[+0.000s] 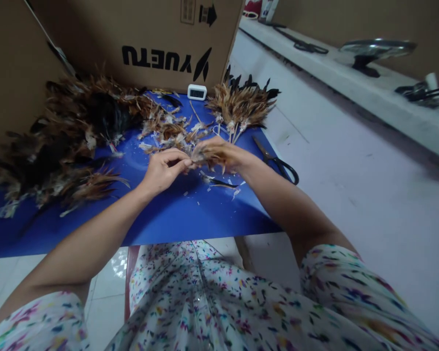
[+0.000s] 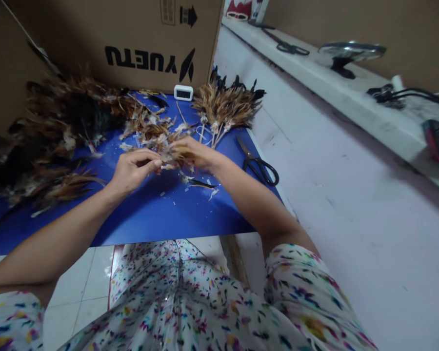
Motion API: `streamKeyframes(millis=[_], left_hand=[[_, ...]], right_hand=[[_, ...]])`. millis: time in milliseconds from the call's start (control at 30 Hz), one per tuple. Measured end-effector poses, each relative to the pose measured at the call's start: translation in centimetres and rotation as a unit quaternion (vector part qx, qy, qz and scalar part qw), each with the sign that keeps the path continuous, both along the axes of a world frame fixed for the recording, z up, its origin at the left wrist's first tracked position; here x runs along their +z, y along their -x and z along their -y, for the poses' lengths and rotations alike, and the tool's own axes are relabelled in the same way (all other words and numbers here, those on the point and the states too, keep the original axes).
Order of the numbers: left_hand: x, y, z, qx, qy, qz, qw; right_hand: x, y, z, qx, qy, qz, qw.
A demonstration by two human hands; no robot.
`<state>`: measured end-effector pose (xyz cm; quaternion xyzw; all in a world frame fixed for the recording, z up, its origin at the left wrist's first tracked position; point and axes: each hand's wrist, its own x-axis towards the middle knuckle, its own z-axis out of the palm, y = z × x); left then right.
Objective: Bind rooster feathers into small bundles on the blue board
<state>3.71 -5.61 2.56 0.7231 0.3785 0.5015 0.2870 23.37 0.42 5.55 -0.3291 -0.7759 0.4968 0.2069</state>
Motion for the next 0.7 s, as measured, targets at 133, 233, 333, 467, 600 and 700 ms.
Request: streamKeyframes(millis=[133, 233, 333, 467, 600, 700], left_hand=[[-0.3, -0.2, 0.0, 0.052, 0.021, 0.017, 0.998], [-0.4, -0.3, 0.3, 0.093, -0.009, -0.043, 0.995], [-0.6, -0.4, 0.5, 0.103, -0.052, -0.111, 0.987], [-1.2, -0.3, 0.5, 0.063, -0.098, -0.175, 0.978], [-1.6, -0.2, 0.1, 0.014, -0.116, -0.186, 0.976], [-1.7, 0.0, -0.1, -0.011, -0.108, -0.188, 0.976]], right_hand=[[-2.4, 0.4, 2.6, -0.088, 0.011, -0.048, 0.995], [-2.1, 0.5, 4.8, -0.138, -0.050, -0.021, 0.989], [-1.0, 0.5, 6.5, -0.159, -0.206, 0.066, 0.963], [0.9, 1.0, 7.7, -0.129, -0.376, 0.248, 0.883], [2.3, 1.2, 6.6, -0.087, -0.370, 0.296, 0.876], [2.9, 0.6, 4.3, -0.043, -0.282, 0.232, 0.930]])
